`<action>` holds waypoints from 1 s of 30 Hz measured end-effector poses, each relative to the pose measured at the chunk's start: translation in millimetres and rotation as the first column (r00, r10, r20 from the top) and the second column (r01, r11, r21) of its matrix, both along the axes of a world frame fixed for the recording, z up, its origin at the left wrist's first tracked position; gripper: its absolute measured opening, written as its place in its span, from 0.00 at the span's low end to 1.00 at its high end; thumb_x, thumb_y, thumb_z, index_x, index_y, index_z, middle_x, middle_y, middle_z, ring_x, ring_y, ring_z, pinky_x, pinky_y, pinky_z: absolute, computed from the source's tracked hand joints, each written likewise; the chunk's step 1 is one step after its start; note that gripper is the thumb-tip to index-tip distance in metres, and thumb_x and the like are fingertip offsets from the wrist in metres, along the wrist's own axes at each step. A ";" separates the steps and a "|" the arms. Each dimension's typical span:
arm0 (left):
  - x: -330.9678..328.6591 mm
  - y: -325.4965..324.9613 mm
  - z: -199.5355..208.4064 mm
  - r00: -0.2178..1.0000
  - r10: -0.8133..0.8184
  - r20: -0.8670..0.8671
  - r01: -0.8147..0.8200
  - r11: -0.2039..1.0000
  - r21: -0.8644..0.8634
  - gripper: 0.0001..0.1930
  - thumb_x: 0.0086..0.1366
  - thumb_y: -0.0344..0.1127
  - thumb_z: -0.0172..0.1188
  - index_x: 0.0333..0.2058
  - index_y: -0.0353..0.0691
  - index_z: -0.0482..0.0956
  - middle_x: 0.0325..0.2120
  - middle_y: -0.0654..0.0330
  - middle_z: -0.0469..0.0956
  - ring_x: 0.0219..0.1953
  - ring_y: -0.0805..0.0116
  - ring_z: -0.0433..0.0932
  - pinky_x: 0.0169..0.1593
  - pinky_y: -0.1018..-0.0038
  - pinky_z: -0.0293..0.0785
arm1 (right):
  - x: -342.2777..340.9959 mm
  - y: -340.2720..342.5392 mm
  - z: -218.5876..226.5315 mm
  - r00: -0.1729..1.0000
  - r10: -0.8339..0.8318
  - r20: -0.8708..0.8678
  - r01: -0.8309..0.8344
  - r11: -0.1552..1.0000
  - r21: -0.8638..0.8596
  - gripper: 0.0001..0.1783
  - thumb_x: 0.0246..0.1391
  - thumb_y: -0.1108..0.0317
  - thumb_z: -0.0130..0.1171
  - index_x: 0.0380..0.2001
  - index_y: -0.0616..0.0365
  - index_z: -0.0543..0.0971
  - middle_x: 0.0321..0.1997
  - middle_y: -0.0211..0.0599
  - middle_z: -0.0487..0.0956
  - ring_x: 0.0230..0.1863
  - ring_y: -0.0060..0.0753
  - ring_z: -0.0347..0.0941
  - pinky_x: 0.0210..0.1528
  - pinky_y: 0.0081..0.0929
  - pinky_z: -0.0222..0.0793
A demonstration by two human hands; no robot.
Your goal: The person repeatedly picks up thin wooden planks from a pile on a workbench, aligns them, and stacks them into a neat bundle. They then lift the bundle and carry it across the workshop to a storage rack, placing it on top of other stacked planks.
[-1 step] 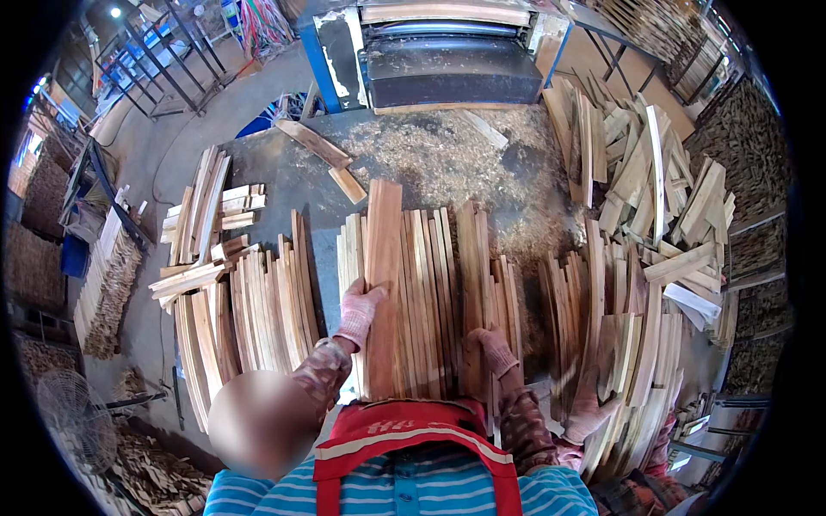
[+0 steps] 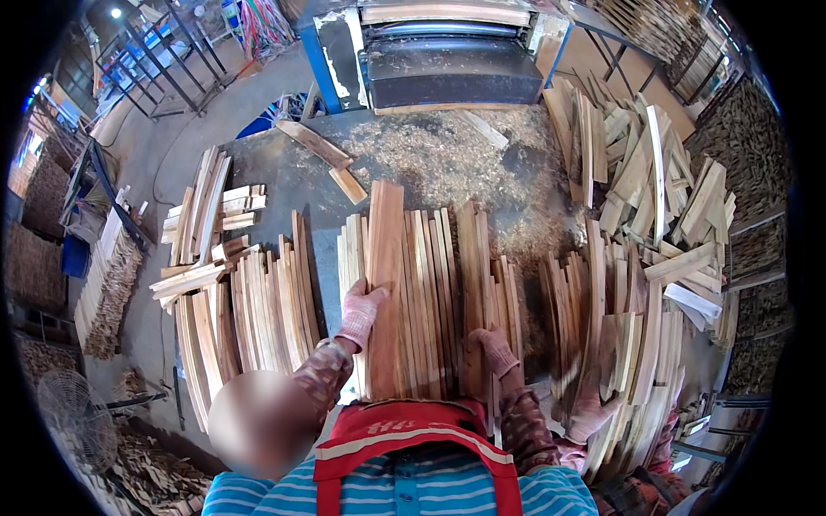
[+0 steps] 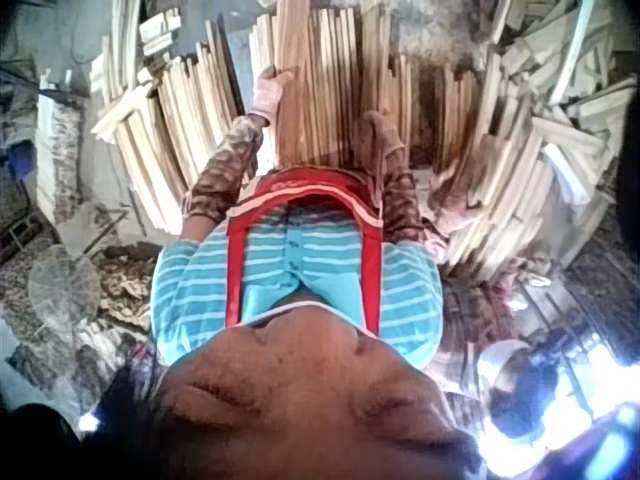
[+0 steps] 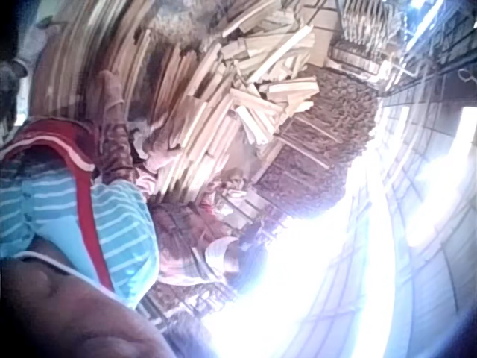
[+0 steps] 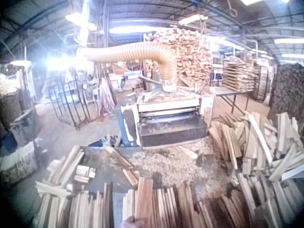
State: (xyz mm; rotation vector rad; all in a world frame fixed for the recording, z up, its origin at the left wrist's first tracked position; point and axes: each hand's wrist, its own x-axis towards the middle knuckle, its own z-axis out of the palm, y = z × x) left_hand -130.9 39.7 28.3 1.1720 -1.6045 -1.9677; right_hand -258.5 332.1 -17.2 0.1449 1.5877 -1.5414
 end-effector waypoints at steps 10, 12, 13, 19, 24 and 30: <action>2.4 0.7 7.3 0.999 -0.017 0.035 0.011 0.986 0.168 0.39 0.62 0.39 0.69 0.63 0.19 0.62 0.50 0.51 0.76 0.49 0.66 0.76 0.51 0.74 0.75 | -0.3 -2.4 10.5 1.000 -0.017 0.013 0.016 1.000 0.022 0.08 0.52 0.75 0.59 0.37 0.64 0.77 0.29 0.36 0.81 0.29 0.30 0.77 0.33 0.28 0.75; -6.4 7.9 3.1 0.999 -0.018 0.040 0.009 0.974 0.226 0.39 0.62 0.38 0.69 0.63 0.20 0.62 0.51 0.51 0.76 0.49 0.66 0.76 0.51 0.73 0.75 | -0.9 0.7 14.8 0.998 -0.046 0.049 0.045 0.999 0.024 0.05 0.52 0.74 0.57 0.32 0.64 0.79 0.27 0.34 0.81 0.30 0.28 0.77 0.33 0.28 0.74; -11.3 11.6 1.1 0.999 -0.020 0.043 0.009 0.967 0.254 0.39 0.62 0.38 0.69 0.64 0.21 0.62 0.51 0.51 0.76 0.49 0.66 0.76 0.52 0.73 0.75 | -2.3 3.9 8.5 1.000 -0.013 -0.005 0.013 1.000 -0.012 0.05 0.51 0.74 0.58 0.32 0.64 0.79 0.27 0.34 0.81 0.30 0.29 0.77 0.33 0.28 0.74; -60.7 63.2 -15.6 0.997 -0.061 -0.044 0.070 0.968 0.239 0.31 0.61 0.31 0.67 0.60 0.23 0.68 0.46 0.54 0.79 0.47 0.65 0.79 0.49 0.75 0.76 | -26.5 3.2 28.4 0.998 0.038 0.057 -0.041 0.999 0.035 0.12 0.49 0.72 0.58 0.39 0.65 0.76 0.27 0.37 0.79 0.28 0.33 0.77 0.30 0.27 0.73; -95.1 102.3 -29.1 0.940 -0.185 0.287 0.221 0.970 -0.101 0.39 0.58 0.41 0.69 0.62 0.22 0.66 0.55 0.47 0.76 0.55 0.58 0.76 0.57 0.69 0.72 | -49.7 12.2 34.0 0.996 0.079 0.037 -0.080 0.997 0.016 0.18 0.49 0.72 0.58 0.44 0.69 0.76 0.29 0.43 0.80 0.28 0.36 0.77 0.29 0.28 0.73; -107.7 122.3 -0.9 0.854 -0.252 0.456 0.331 0.938 -0.102 0.35 0.60 0.40 0.64 0.64 0.30 0.66 0.58 0.42 0.73 0.61 0.46 0.72 0.63 0.65 0.68 | -40.0 -7.2 23.7 0.998 -0.012 -0.054 0.015 0.998 0.054 0.25 0.46 0.71 0.60 0.50 0.70 0.75 0.32 0.43 0.81 0.29 0.37 0.78 0.31 0.31 0.75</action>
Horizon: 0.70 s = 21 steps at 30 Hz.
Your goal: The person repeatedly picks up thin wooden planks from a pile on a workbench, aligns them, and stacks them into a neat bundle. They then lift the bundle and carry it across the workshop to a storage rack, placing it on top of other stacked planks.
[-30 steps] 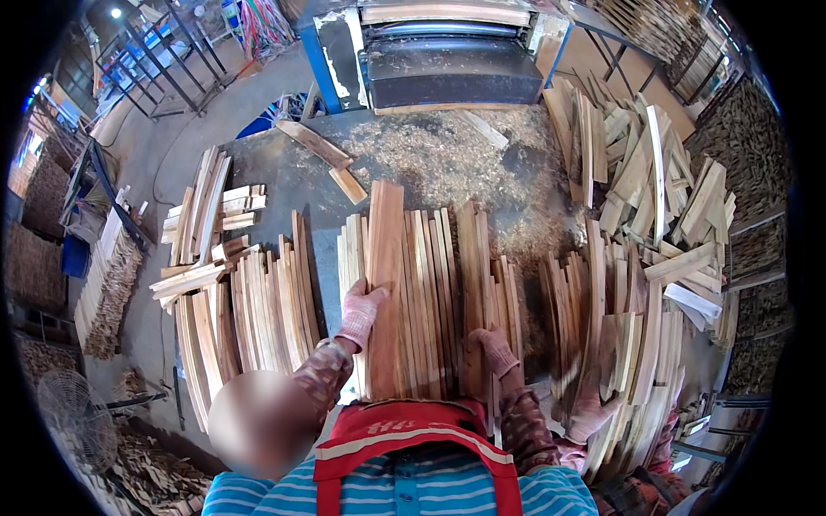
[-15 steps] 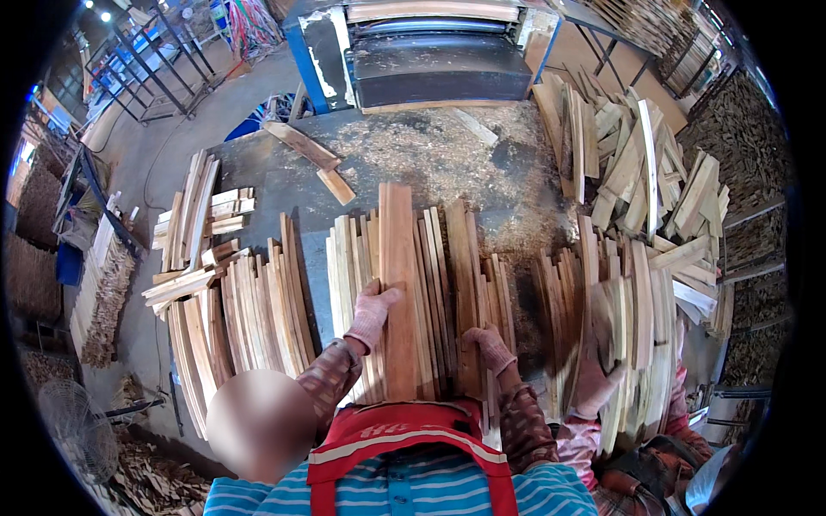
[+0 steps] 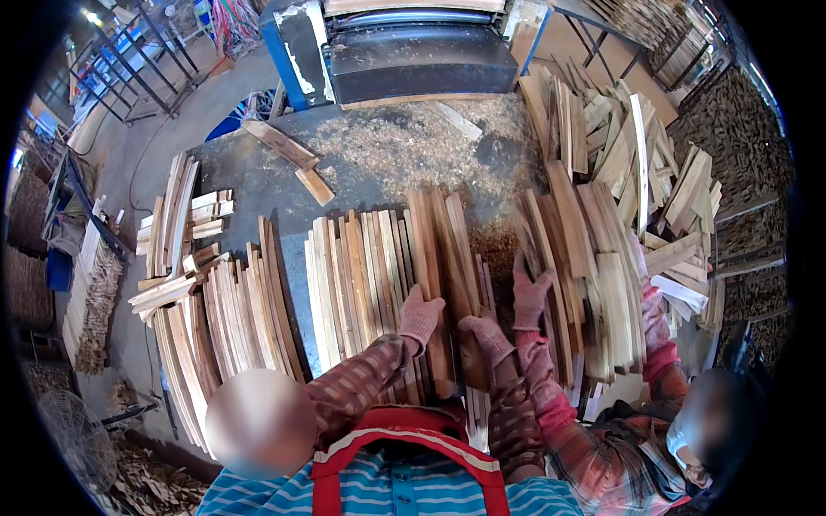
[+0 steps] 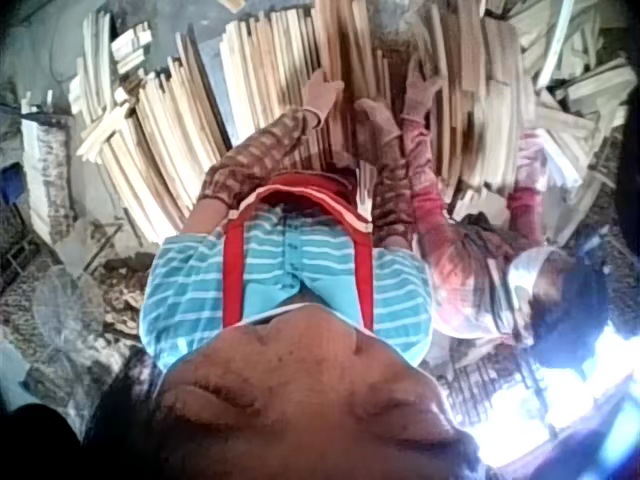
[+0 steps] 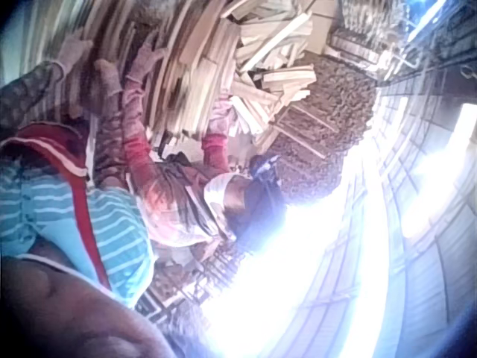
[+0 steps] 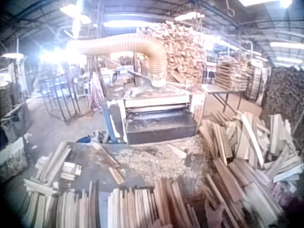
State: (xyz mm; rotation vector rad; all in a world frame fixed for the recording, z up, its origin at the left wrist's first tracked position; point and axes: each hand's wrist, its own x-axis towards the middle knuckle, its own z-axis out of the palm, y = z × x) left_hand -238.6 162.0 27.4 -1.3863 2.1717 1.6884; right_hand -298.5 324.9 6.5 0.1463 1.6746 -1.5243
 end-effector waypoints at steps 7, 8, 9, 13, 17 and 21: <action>18.9 -31.2 31.7 0.990 0.095 -0.106 -0.064 0.961 0.268 0.31 0.63 0.34 0.63 0.63 0.32 0.68 0.59 0.47 0.75 0.61 0.56 0.73 0.64 0.69 0.68 | -162.3 -11.7 -94.0 0.509 0.508 0.695 0.833 -0.090 -0.545 0.29 0.54 0.60 0.67 0.55 0.63 0.73 0.40 0.49 0.81 0.38 0.44 0.79 0.41 0.35 0.75; 25.5 -42.0 48.9 0.993 0.097 -0.061 -0.083 0.978 0.192 0.30 0.63 0.34 0.62 0.63 0.32 0.68 0.58 0.48 0.75 0.60 0.57 0.73 0.63 0.69 0.69 | -179.4 -19.0 -97.3 0.458 0.606 0.650 0.869 -0.149 -0.472 0.30 0.55 0.58 0.68 0.56 0.62 0.73 0.41 0.50 0.82 0.39 0.45 0.79 0.42 0.36 0.75; 42.3 -56.4 24.4 0.955 0.214 -0.207 -0.178 0.967 0.180 0.30 0.63 0.33 0.62 0.63 0.33 0.68 0.58 0.48 0.75 0.60 0.57 0.73 0.63 0.69 0.69 | -190.7 -35.5 -95.6 0.389 0.716 0.580 0.900 -0.160 -0.406 0.31 0.56 0.57 0.69 0.57 0.61 0.73 0.42 0.51 0.82 0.41 0.46 0.79 0.43 0.36 0.75; 149.3 -123.3 -56.2 0.801 0.403 -0.443 -0.536 0.812 -0.232 0.27 0.63 0.29 0.63 0.61 0.32 0.70 0.52 0.48 0.79 0.57 0.58 0.76 0.62 0.70 0.69 | -159.1 -128.4 -29.7 0.328 0.622 0.711 0.943 -0.174 -0.282 0.12 0.59 0.63 0.63 0.42 0.54 0.74 0.40 0.39 0.78 0.38 0.38 0.75 0.38 0.35 0.73; 200.8 -144.2 -66.3 0.926 0.377 -0.033 -0.378 0.917 -0.131 0.23 0.64 0.38 0.62 0.55 0.33 0.76 0.42 0.50 0.82 0.48 0.60 0.78 0.54 0.69 0.72 | -175.5 -137.1 -73.7 0.180 0.898 0.401 0.978 -0.122 -0.166 0.25 0.57 0.56 0.66 0.51 0.60 0.73 0.49 0.44 0.79 0.44 0.38 0.74 0.47 0.37 0.73; 231.5 -133.6 -97.4 0.855 0.519 -0.016 -0.498 0.829 0.254 0.21 0.65 0.41 0.63 0.52 0.34 0.79 0.39 0.57 0.81 0.43 0.67 0.77 0.49 0.71 0.73 | -182.0 -163.7 -111.9 0.209 0.812 0.544 0.970 -0.103 -0.219 0.25 0.60 0.59 0.61 0.56 0.60 0.73 0.52 0.45 0.79 0.49 0.44 0.75 0.52 0.48 0.72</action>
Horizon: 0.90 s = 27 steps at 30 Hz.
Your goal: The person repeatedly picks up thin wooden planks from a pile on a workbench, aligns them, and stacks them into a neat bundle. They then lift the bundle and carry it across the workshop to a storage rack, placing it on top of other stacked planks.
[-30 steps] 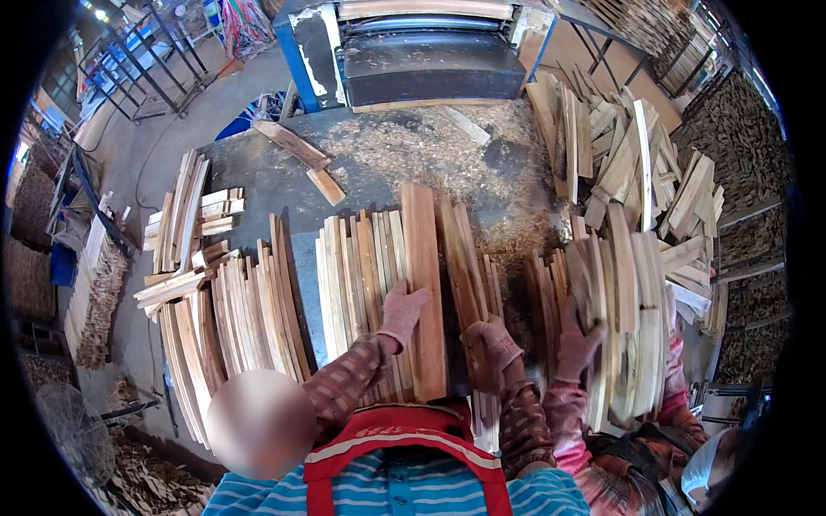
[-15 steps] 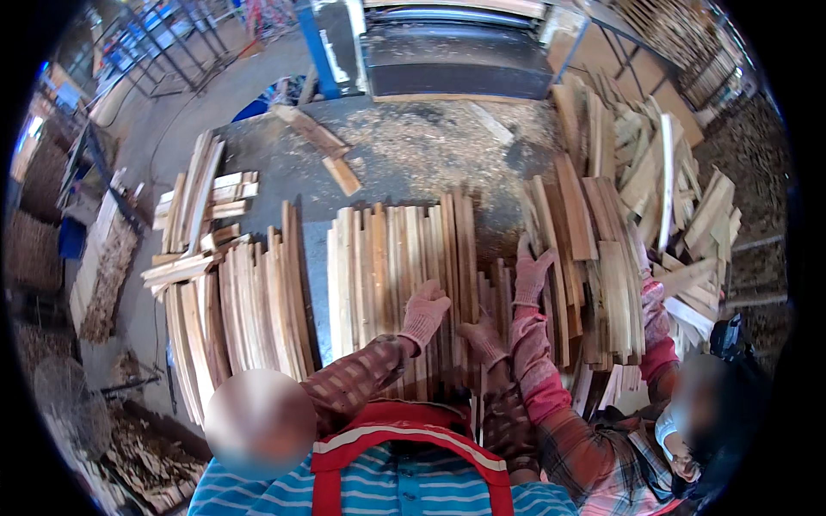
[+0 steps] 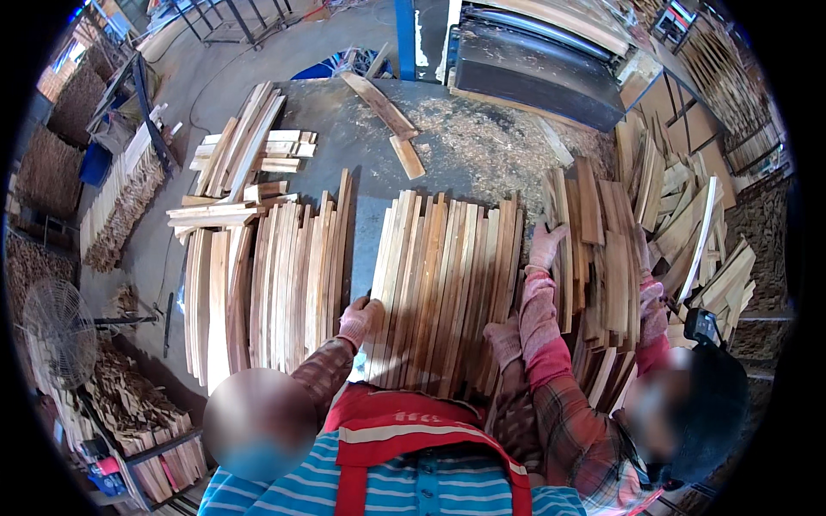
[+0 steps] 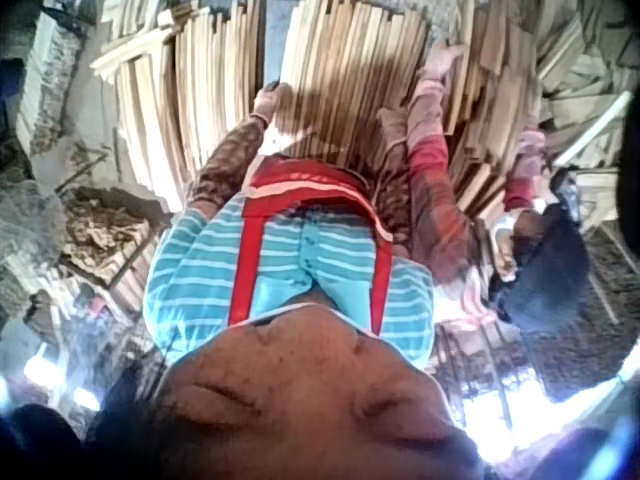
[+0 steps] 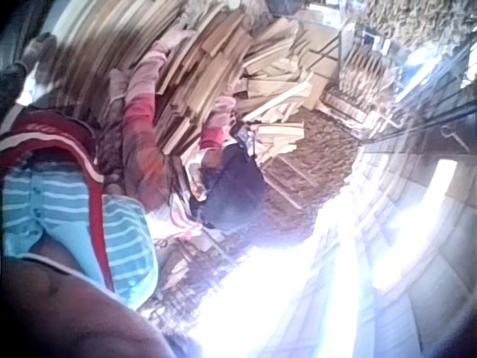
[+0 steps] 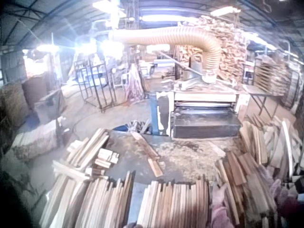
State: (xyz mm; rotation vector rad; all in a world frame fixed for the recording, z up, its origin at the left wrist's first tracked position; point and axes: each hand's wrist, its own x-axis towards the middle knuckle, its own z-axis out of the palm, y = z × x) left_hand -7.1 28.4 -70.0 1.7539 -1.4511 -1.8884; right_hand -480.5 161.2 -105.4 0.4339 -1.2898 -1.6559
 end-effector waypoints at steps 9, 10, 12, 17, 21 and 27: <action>-12.0 -4.4 -20.4 0.965 0.069 -0.251 -0.045 0.994 0.099 0.23 0.71 0.46 0.57 0.55 0.35 0.77 0.47 0.55 0.82 0.51 0.63 0.77 0.57 0.70 0.70 | -79.2 39.4 -66.3 0.980 0.179 -0.090 -0.185 0.981 -0.062 0.33 0.65 0.66 0.51 0.71 0.59 0.59 0.68 0.45 0.70 0.64 0.51 0.69 0.63 0.69 0.59; -13.2 -2.5 -34.2 0.974 0.048 -0.220 -0.039 0.998 0.043 0.23 0.70 0.47 0.56 0.55 0.36 0.78 0.47 0.53 0.82 0.51 0.60 0.77 0.57 0.68 0.70 | -93.9 42.2 -65.1 0.901 -0.091 -0.425 0.037 0.990 -0.133 0.31 0.68 0.67 0.47 0.72 0.58 0.56 0.66 0.45 0.71 0.62 0.49 0.70 0.65 0.54 0.63; 28.2 -16.6 -71.4 0.991 0.124 -0.052 -0.130 0.985 -0.118 0.24 0.69 0.50 0.56 0.55 0.38 0.78 0.47 0.50 0.82 0.52 0.54 0.78 0.57 0.65 0.70 | -70.2 -25.1 -71.8 0.911 0.033 -0.412 -0.125 0.972 -0.198 0.31 0.68 0.67 0.48 0.72 0.58 0.57 0.65 0.45 0.72 0.61 0.48 0.70 0.64 0.50 0.64; 2.9 -1.5 -5.7 0.973 0.075 0.217 -0.030 0.978 -0.204 0.25 0.66 0.47 0.60 0.55 0.37 0.78 0.49 0.50 0.82 0.55 0.56 0.78 0.58 0.67 0.71 | -49.7 14.7 -53.9 0.889 0.149 -0.433 -0.257 0.945 -0.201 0.32 0.68 0.65 0.50 0.71 0.58 0.58 0.62 0.47 0.74 0.58 0.46 0.71 0.63 0.40 0.66; -6.5 -2.9 26.8 0.977 0.094 0.193 -0.046 0.970 -0.239 0.28 0.64 0.47 0.63 0.58 0.35 0.76 0.50 0.50 0.82 0.56 0.58 0.77 0.59 0.68 0.70 | -52.4 33.8 -56.4 0.872 0.192 -0.451 -0.303 0.934 -0.187 0.31 0.63 0.60 0.56 0.66 0.55 0.65 0.61 0.50 0.75 0.59 0.44 0.73 0.62 0.39 0.67; 23.3 -25.1 -39.1 0.918 0.272 -0.290 -0.295 0.955 -0.039 0.18 0.67 0.37 0.60 0.53 0.36 0.80 0.41 0.59 0.84 0.45 0.70 0.80 0.49 0.75 0.75 | -99.3 23.7 -77.2 0.789 0.369 -0.491 -0.436 0.899 -0.025 0.29 0.55 0.53 0.64 0.59 0.50 0.75 0.59 0.54 0.77 0.59 0.41 0.74 0.60 0.37 0.69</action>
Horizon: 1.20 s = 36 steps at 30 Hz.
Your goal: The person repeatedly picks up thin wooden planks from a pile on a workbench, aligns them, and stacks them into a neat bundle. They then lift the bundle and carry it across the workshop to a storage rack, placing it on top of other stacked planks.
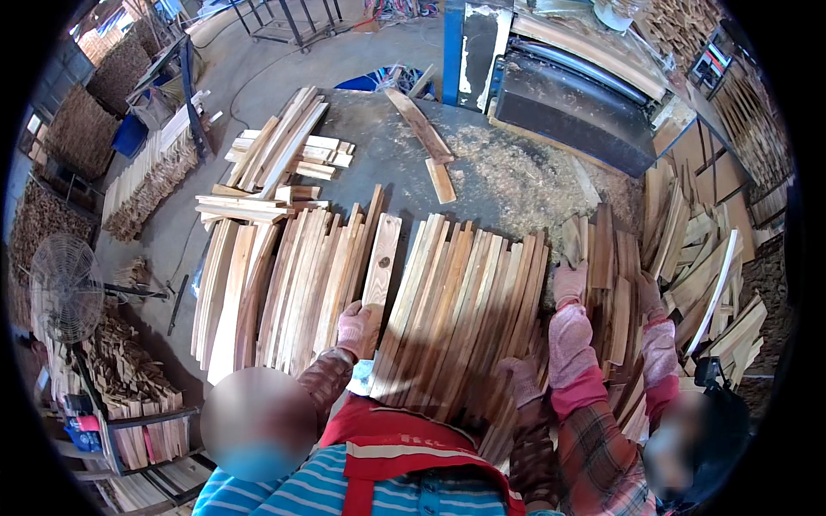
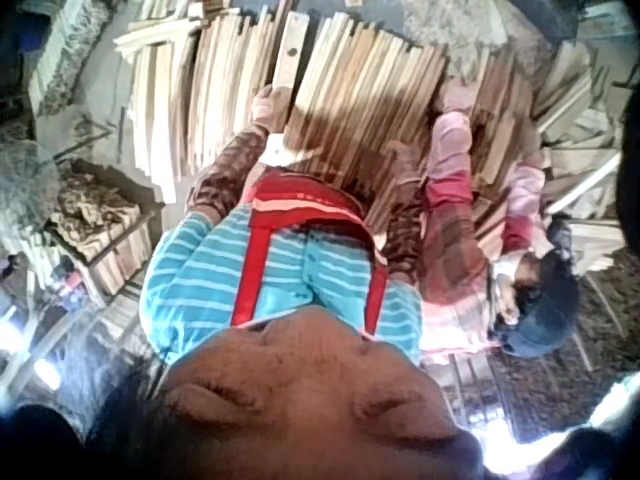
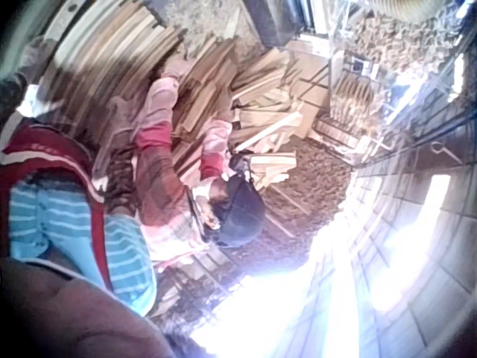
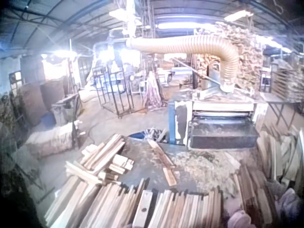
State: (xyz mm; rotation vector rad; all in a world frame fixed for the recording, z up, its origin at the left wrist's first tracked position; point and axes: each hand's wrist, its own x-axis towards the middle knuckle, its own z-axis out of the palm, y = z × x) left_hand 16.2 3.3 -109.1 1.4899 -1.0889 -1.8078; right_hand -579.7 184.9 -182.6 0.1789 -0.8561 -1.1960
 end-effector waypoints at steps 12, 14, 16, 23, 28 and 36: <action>-9.5 5.1 39.9 0.996 0.084 0.016 -0.084 0.996 0.010 0.07 0.67 0.32 0.61 0.40 0.36 0.83 0.29 0.68 0.78 0.32 0.78 0.74 0.36 0.79 0.71 | 12.4 26.0 61.2 0.672 -0.132 -0.729 0.449 0.855 0.259 0.46 0.50 0.25 0.50 0.61 0.48 0.71 0.33 0.40 0.76 0.35 0.40 0.72 0.38 0.40 0.72; 2.6 4.1 43.3 0.994 0.102 0.046 -0.103 0.995 0.017 0.07 0.67 0.33 0.61 0.39 0.36 0.83 0.28 0.69 0.78 0.32 0.78 0.74 0.35 0.79 0.71 | 40.7 15.7 88.6 0.660 -0.021 -0.751 0.430 0.831 0.354 0.46 0.51 0.28 0.54 0.63 0.50 0.70 0.33 0.40 0.76 0.35 0.39 0.72 0.39 0.40 0.72; 9.4 2.9 40.6 0.998 0.059 0.010 -0.060 0.998 0.036 0.07 0.67 0.33 0.61 0.38 0.37 0.83 0.28 0.68 0.78 0.32 0.77 0.75 0.36 0.79 0.72 | 64.9 23.7 113.1 0.644 0.060 -0.763 0.415 0.810 0.415 0.47 0.51 0.29 0.55 0.63 0.52 0.69 0.34 0.40 0.76 0.35 0.40 0.72 0.39 0.40 0.72; 16.6 1.3 37.7 0.989 0.061 -0.133 -0.050 0.995 0.083 0.07 0.67 0.33 0.60 0.39 0.36 0.83 0.29 0.67 0.79 0.34 0.75 0.77 0.39 0.77 0.75 | 89.3 40.0 113.5 0.602 0.077 -0.794 0.495 0.744 0.448 0.48 0.50 0.32 0.59 0.65 0.57 0.68 0.36 0.41 0.77 0.36 0.40 0.73 0.41 0.41 0.73; -7.7 2.8 66.9 0.996 0.019 -0.088 -0.013 0.998 0.068 0.08 0.68 0.33 0.59 0.39 0.35 0.83 0.30 0.67 0.80 0.34 0.75 0.77 0.39 0.77 0.75 | 26.5 67.4 73.7 0.639 -0.092 -0.763 0.478 0.825 0.301 0.49 0.50 0.35 0.61 0.66 0.60 0.67 0.38 0.41 0.78 0.36 0.41 0.74 0.42 0.42 0.73; 6.4 10.9 73.2 0.987 0.088 -0.136 -0.067 0.986 0.153 0.06 0.69 0.33 0.59 0.37 0.36 0.82 0.28 0.68 0.77 0.30 0.77 0.75 0.34 0.79 0.72 | 145.6 78.7 123.1 0.397 0.271 -0.877 0.646 0.596 0.477 0.44 0.48 0.56 0.70 0.64 0.67 0.66 0.48 0.41 0.79 0.44 0.39 0.76 0.46 0.36 0.74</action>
